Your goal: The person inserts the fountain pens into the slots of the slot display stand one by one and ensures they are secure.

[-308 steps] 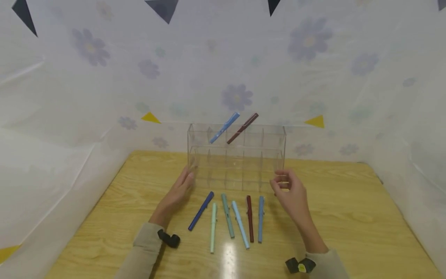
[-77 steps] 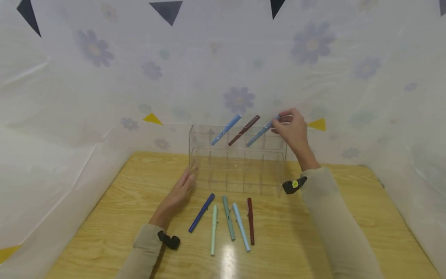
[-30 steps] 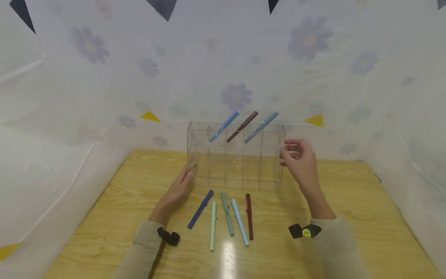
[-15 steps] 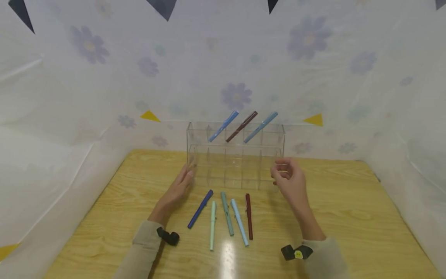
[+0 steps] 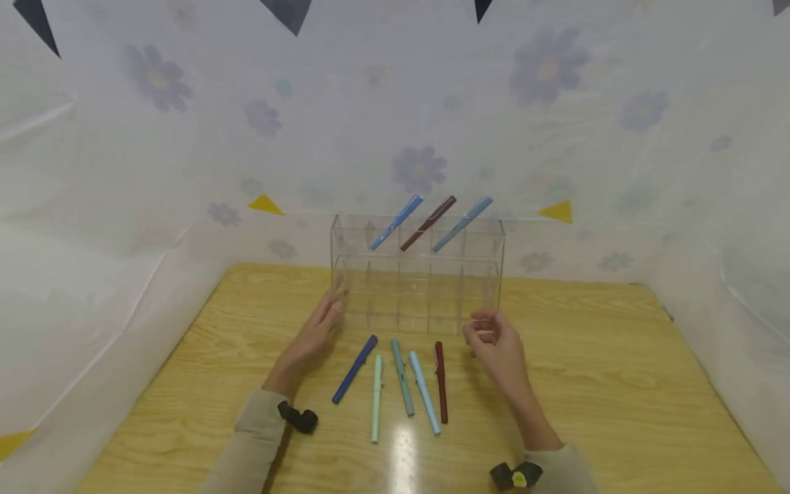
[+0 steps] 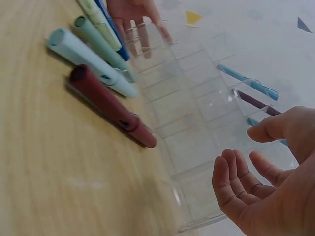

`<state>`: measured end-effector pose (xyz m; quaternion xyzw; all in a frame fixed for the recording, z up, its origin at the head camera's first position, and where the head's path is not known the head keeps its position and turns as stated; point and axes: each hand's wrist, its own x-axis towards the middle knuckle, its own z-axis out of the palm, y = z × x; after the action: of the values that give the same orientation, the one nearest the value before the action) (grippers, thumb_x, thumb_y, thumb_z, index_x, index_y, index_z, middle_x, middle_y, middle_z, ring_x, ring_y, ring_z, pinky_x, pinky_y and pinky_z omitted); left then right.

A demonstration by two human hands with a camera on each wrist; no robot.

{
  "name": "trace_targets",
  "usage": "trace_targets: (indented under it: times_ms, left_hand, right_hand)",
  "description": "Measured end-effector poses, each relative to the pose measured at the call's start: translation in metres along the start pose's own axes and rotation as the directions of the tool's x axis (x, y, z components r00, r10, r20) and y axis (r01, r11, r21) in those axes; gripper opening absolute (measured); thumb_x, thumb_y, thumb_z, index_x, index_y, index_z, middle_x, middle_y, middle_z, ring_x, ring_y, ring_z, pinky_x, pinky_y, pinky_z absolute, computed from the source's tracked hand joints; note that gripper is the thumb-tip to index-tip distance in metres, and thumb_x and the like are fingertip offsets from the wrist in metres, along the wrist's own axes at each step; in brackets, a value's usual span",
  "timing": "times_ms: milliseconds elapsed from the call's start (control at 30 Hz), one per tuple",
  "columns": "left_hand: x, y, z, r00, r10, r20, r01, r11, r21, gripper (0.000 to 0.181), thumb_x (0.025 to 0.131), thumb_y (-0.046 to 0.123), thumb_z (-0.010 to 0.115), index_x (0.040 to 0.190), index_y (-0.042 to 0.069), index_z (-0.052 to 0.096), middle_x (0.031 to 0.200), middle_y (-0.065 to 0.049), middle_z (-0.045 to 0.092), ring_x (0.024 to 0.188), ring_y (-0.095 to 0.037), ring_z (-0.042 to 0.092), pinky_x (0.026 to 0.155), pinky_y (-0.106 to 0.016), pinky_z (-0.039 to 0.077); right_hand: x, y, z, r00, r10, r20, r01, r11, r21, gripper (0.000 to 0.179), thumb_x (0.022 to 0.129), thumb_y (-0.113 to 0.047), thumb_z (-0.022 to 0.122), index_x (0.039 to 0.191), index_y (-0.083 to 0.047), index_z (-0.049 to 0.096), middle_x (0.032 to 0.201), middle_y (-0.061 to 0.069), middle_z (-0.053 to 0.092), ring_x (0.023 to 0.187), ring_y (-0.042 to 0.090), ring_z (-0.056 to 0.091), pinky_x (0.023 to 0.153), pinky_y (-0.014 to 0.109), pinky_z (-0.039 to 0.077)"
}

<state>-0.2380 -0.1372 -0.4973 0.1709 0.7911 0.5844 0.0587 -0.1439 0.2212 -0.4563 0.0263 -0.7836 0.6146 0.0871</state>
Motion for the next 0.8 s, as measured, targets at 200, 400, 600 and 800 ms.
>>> trace_targets:
  times_ms: [200,400,600,800]
  left_hand:
    - [0.000,0.001,0.000,1.000,-0.003,0.003,0.003,1.000,-0.005,0.060,0.114,0.038,0.033,0.167,0.026,0.007,0.171,-0.008,0.013,0.156,-0.024,0.010,0.124,-0.050,0.014]
    - [-0.001,-0.001,0.000,1.000,-0.004,-0.007,0.004,1.000,-0.018,0.061,0.114,0.040,0.033,0.167,0.029,0.006,0.171,-0.005,0.012,0.156,-0.023,0.010,0.124,-0.051,0.014]
    - [-0.001,0.001,-0.001,1.000,0.013,0.005,-0.012,1.000,-0.020,0.061,0.114,0.040,0.033,0.167,0.028,0.005,0.171,-0.004,0.012,0.156,-0.022,0.011,0.123,-0.051,0.016]
    - [-0.001,0.002,0.000,1.000,0.012,0.008,-0.012,1.000,-0.013,0.063,0.114,0.039,0.033,0.167,0.023,0.003,0.171,-0.007,0.010,0.156,-0.024,0.010,0.124,-0.050,0.014]
  right_hand:
    - [-0.005,0.012,0.009,0.999,0.044,0.025,-0.043,0.998,-0.041,0.036,0.102,-0.013,0.066,0.130,0.007,0.054,0.113,0.023,0.064,0.090,0.033,0.071,0.070,0.038,0.061]
    - [-0.007,0.016,0.017,0.994,0.080,0.069,-0.076,0.995,-0.067,0.036,0.099,-0.009,0.069,0.129,0.006,0.055,0.109,0.022,0.066,0.089,0.036,0.071,0.067,0.037,0.061]
    - [-0.011,0.019,0.024,0.984,0.144,0.101,-0.132,0.985,-0.113,0.039,0.098,-0.008,0.071,0.130,0.005,0.054,0.113,0.020,0.065,0.089,0.026,0.070,0.064,0.031,0.059]
    - [-0.014,0.022,0.031,0.975,0.167,0.149,-0.138,0.972,-0.189,0.043,0.094,-0.008,0.076,0.130,0.005,0.055,0.111,0.019,0.064,0.087,0.023,0.068,0.061,0.030,0.057]
